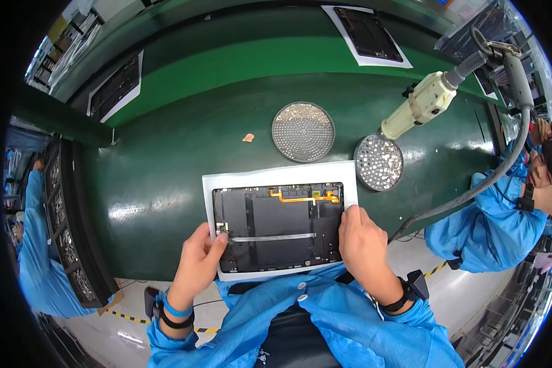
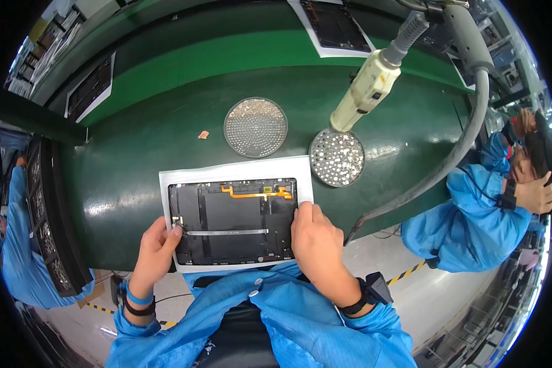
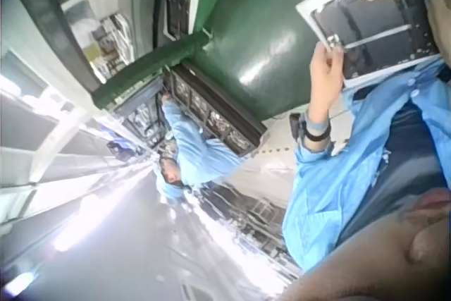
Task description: The person assembles the internal electronic components and ribbon cables into a tablet chassis by securing them with screws using an electric screwdriver.
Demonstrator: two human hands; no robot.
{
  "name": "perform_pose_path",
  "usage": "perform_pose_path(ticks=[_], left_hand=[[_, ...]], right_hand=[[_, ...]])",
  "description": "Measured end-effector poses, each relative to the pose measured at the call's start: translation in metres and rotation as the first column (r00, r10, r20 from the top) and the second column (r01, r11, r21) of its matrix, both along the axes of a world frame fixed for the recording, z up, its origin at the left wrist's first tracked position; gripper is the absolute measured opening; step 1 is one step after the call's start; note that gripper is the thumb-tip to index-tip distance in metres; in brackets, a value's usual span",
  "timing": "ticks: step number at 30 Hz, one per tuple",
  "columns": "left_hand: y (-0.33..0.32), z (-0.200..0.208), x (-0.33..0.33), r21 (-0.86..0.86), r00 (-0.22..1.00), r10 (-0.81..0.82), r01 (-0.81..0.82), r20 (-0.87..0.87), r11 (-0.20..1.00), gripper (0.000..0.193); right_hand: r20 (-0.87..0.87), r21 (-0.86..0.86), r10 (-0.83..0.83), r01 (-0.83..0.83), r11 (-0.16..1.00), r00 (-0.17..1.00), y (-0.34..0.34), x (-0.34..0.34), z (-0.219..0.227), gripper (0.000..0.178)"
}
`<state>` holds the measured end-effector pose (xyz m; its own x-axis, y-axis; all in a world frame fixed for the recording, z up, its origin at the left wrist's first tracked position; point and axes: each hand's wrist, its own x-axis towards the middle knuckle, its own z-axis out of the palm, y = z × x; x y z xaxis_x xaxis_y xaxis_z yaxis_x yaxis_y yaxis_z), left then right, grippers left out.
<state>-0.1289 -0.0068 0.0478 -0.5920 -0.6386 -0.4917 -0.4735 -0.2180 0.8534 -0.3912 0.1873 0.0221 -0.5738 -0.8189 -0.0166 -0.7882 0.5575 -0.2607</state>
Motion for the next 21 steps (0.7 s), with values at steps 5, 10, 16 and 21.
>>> perform_pose_path(ticks=[5,10,16,21], left_hand=[[0.017,-0.007,-0.009,-0.749,0.92,0.014,0.311,0.392,0.586,0.02],[0.017,-0.006,-0.021,-0.736,0.895,0.047,0.334,0.444,0.589,0.02],[0.017,-0.014,-0.02,-0.747,0.842,0.045,0.451,0.538,0.488,0.019],[0.016,-0.012,-0.024,-0.737,0.82,0.055,0.481,0.57,0.475,0.02]], right_hand=[[-0.042,-0.019,-0.059,0.058,0.998,0.997,-0.004,-0.009,0.007,0.021],[-0.029,-0.002,-0.008,0.008,1.0,1.0,-0.004,-0.007,0.006,0.021],[-0.082,-0.072,-0.001,-0.005,0.997,0.997,-0.013,-0.01,-0.006,0.02],[-0.167,-0.123,-0.063,0.043,0.992,0.984,-0.025,-0.027,-0.009,0.02]])
